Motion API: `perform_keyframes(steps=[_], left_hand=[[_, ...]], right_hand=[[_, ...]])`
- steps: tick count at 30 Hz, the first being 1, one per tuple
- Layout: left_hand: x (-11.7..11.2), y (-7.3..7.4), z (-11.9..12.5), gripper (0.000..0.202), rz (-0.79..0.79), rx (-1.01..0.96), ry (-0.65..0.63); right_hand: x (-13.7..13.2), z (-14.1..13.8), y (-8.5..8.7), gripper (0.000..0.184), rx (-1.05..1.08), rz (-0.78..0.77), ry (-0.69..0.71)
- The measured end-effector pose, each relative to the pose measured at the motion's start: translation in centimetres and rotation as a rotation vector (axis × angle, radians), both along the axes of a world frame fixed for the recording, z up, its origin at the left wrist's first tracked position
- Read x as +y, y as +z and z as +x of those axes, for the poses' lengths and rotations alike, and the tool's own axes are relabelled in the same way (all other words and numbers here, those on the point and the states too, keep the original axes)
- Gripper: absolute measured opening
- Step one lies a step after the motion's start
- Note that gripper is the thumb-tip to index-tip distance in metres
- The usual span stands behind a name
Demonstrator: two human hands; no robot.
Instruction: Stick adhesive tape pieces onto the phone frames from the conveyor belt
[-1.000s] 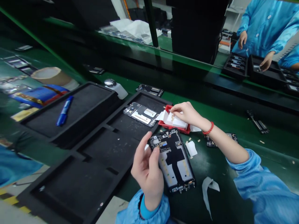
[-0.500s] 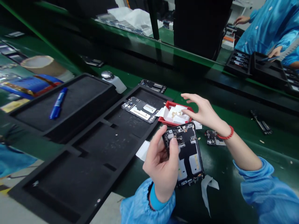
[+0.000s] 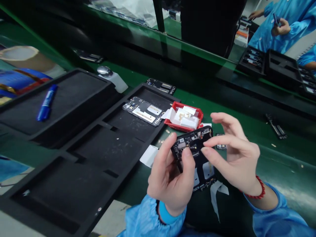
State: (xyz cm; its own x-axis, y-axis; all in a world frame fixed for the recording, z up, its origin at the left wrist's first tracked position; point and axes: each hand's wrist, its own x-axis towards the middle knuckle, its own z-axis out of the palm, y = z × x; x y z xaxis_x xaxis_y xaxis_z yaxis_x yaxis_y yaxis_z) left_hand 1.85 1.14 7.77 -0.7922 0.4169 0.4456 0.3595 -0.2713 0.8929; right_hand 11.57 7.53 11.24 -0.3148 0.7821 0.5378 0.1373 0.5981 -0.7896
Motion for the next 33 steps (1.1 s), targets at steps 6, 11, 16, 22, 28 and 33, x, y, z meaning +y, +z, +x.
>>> perform_keyframes(steps=[6,11,16,22,28,33], left_hand=[[0.3,0.0,0.0,0.057,0.091,0.087,0.038],[0.4,0.2,0.1,0.056,0.092,0.095,0.055],[0.5,0.1,0.3,0.055,0.081,0.099,0.090],[0.4,0.0,0.5,0.046,0.078,0.115,0.138],[0.4,0.5,0.8,0.050,0.047,0.042,0.097],[1.2,0.9,0.5,0.052,0.117,0.057,0.099]], right_hand=[[-0.8,-0.8,-0.1,0.012,0.032,-0.061,0.008],[-1.0,-1.2,-0.3,0.013,0.042,-0.036,-0.012],[-1.4,-1.8,-0.3,0.015,0.098,-0.038,-0.054],[-1.6,-2.4,0.0,0.017,0.184,-0.068,-0.056],[-1.6,-2.4,0.1,0.018,0.201,-0.066,-0.056],[-1.7,-1.9,-0.1,0.017,0.188,-0.096,-0.031]])
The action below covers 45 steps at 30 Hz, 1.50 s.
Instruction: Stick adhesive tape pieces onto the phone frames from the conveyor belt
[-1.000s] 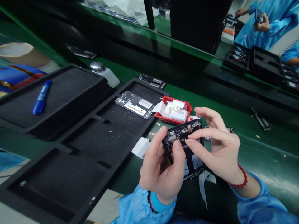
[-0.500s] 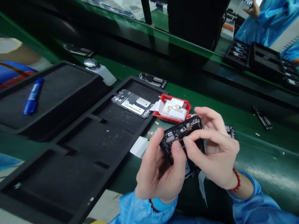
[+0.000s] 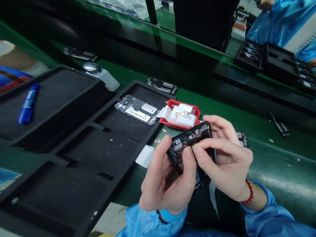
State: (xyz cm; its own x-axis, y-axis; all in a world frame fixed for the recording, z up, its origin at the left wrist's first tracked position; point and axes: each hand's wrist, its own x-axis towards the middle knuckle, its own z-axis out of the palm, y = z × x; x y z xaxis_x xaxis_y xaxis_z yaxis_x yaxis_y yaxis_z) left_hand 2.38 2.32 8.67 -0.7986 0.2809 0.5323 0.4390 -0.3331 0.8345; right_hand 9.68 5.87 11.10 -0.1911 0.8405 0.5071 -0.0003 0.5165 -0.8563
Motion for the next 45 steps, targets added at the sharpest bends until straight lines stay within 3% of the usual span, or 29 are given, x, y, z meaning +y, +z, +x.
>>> perform_keyframes(steps=[6,11,14,16,18,20,22,23,25,27,30,32,35,37,41,45], left_hand=[[0.0,0.0,-0.1,0.051,0.020,0.019,-0.006],[0.0,0.2,0.0,0.042,-0.061,-0.008,0.005],[0.3,-0.3,-0.6,0.037,-0.160,-0.076,0.015],[0.6,-1.0,-1.3,0.038,-0.189,-0.133,-0.053],[0.9,-2.0,-1.9,0.046,-0.173,-0.181,-0.380],[1.0,-2.9,-2.4,0.051,-0.146,-0.197,-0.528],[1.1,-3.5,-2.7,0.050,-0.130,-0.198,-0.529],[1.1,-3.6,-2.7,0.048,-0.131,-0.195,-0.508],[1.1,-3.7,-2.5,0.044,-0.146,-0.191,-0.473],[1.1,-3.7,-2.4,0.040,-0.172,-0.190,-0.449],[1.1,-3.9,-2.3,0.038,-0.177,-0.191,-0.441],[1.1,-4.2,-2.3,0.038,-0.183,-0.183,-0.432],[1.1,-4.5,-2.3,0.037,-0.225,-0.165,-0.435],[1.2,-4.6,-2.1,0.033,-0.251,-0.157,-0.450],[1.2,-5.2,-0.9,0.021,-0.369,-0.166,-0.607],[0.9,-6.1,1.5,0.043,-0.545,-0.263,-0.873]], right_hand=[[0.7,0.6,0.1,0.018,0.058,-0.081,0.075],[0.7,0.1,-0.8,0.020,0.064,-0.158,0.027],[0.2,0.4,-2.2,0.048,0.101,-0.284,0.191],[1.3,1.4,-3.3,0.061,0.039,-0.356,0.282],[4.6,3.5,-4.1,0.057,-0.058,-0.323,0.216],[9.9,7.1,-4.2,0.061,-0.193,-0.191,-0.006],[16.1,11.4,-3.8,0.062,-0.491,-0.150,-0.302],[19.0,13.6,-3.4,0.059,-0.694,-0.175,-0.381],[23.3,17.1,-3.0,0.048,-0.811,-0.227,-0.400],[25.2,19.3,-3.3,0.038,-0.890,-0.253,-0.351],[23.7,20.1,-5.3,0.038,-0.975,-0.233,-0.194],[20.8,19.9,-7.2,0.058,-1.009,-0.214,-0.012],[15.7,19.7,-9.9,0.107,-1.028,-0.210,0.280],[13.2,19.8,-10.8,0.106,-1.020,-0.204,0.375],[10.7,19.8,-10.4,0.087,-0.976,-0.153,0.286],[7.9,16.9,-8.2,0.089,-0.850,-0.058,0.101]])
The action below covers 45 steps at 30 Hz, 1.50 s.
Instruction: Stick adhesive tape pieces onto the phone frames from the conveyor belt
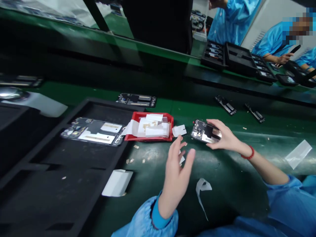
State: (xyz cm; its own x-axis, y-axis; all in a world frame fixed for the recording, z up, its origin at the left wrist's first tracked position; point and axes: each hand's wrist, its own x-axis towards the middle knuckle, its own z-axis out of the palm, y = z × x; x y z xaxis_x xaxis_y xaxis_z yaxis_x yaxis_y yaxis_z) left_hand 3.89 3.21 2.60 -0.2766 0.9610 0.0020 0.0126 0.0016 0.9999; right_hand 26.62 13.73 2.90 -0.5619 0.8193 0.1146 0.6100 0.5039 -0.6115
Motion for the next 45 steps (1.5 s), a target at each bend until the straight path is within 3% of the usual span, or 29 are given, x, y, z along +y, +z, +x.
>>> perform_keyframes(steps=[4,7,9,10,12,16,21,29,31,37,40,42,45], left_hand=[[-0.3,0.4,0.6,0.031,0.079,-0.069,0.006],[-0.6,1.4,-0.3,0.026,0.206,0.120,-0.003],[-0.8,1.8,-0.8,0.035,0.286,0.210,0.025],[-1.0,1.9,-0.9,0.043,0.313,0.210,0.065],[-1.2,2.0,-0.9,0.046,0.364,0.209,0.162],[-1.7,2.3,-1.0,0.011,0.412,0.322,0.226],[-1.8,2.8,-1.6,0.016,0.476,0.354,0.204],[-2.0,2.5,-1.6,0.018,0.495,0.436,0.273],[-2.0,2.8,-1.6,0.018,0.517,0.444,0.277],[-1.8,2.8,-1.7,0.018,0.495,0.433,0.268],[-1.9,2.6,-2.6,0.016,0.416,0.373,0.283],[-2.1,2.6,-3.4,0.012,0.360,0.350,0.318],[-2.6,2.7,-4.6,0.006,0.304,0.391,0.418]], right_hand=[[-4.1,-4.7,2.1,0.084,0.232,0.047,0.002],[-5.5,-7.8,3.4,0.039,0.461,0.047,-0.061],[-5.5,-9.4,4.0,0.009,0.569,0.043,-0.108],[-5.4,-10.0,4.2,0.003,0.613,0.039,-0.116],[-5.3,-11.0,4.6,0.006,0.664,0.042,-0.113],[-6.1,-11.9,5.0,0.003,0.698,0.097,-0.122],[-6.8,-12.1,5.2,0.004,0.648,0.095,-0.071],[-5.5,-11.6,5.7,0.002,0.650,0.105,-0.033],[-5.3,-11.6,5.8,0.003,0.588,0.169,0.017],[-4.7,-11.3,6.0,0.008,0.325,0.589,0.249],[-3.8,-11.2,6.5,0.008,0.448,0.462,0.341],[-2.3,-11.8,6.5,0.010,0.567,0.289,0.262],[1.6,-14.0,5.6,0.015,0.463,0.091,0.142]])
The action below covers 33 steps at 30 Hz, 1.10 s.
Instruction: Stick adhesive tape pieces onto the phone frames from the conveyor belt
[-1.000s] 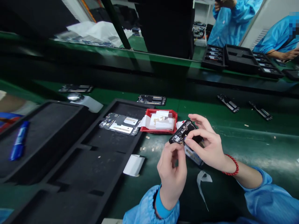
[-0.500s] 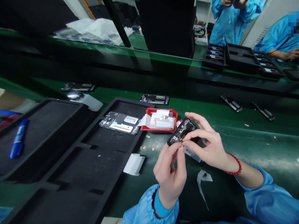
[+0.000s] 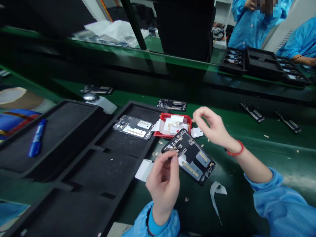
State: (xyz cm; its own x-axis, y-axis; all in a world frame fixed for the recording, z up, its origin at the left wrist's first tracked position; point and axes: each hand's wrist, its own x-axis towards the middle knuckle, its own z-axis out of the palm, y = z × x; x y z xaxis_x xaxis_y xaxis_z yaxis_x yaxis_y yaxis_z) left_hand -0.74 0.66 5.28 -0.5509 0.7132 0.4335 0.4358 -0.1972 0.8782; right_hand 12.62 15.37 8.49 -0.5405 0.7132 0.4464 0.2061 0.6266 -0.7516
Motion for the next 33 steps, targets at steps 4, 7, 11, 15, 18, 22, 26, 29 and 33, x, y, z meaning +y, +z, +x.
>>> perform_keyframes(steps=[4,7,11,15,18,22,26,29,33], left_hand=[[-0.6,0.1,-0.7,0.025,0.046,-0.055,0.146],[-0.7,0.2,-0.7,0.036,0.043,-0.136,0.209],[-0.2,0.6,-0.4,0.031,0.067,-0.192,0.210],[0.3,1.1,0.3,0.033,0.088,-0.171,0.192],[0.5,1.5,1.0,0.034,0.093,-0.152,0.178],[0.6,1.9,2.0,0.035,0.138,-0.136,0.165],[0.5,2.2,2.5,0.037,0.181,-0.083,0.178],[0.3,2.4,2.6,0.042,0.196,-0.036,0.177],[0.1,2.6,2.6,0.047,0.214,-0.036,0.188]], right_hand=[[5.1,-3.9,-2.0,0.013,-0.224,-0.047,0.101],[6.5,-5.5,-2.7,0.016,-0.270,-0.027,0.138],[6.3,-5.3,-2.3,0.014,-0.246,-0.005,0.183],[3.7,-3.0,0.0,0.015,-0.114,0.031,0.087],[-0.6,-0.8,2.2,0.005,0.145,0.038,-0.053],[-6.3,0.9,3.2,0.011,0.203,-0.031,-0.084],[-8.4,0.7,2.7,0.012,0.231,-0.094,-0.097],[-8.3,0.3,2.6,0.012,0.250,-0.099,-0.116],[-8.4,-0.1,2.8,0.013,0.263,-0.096,-0.126]])
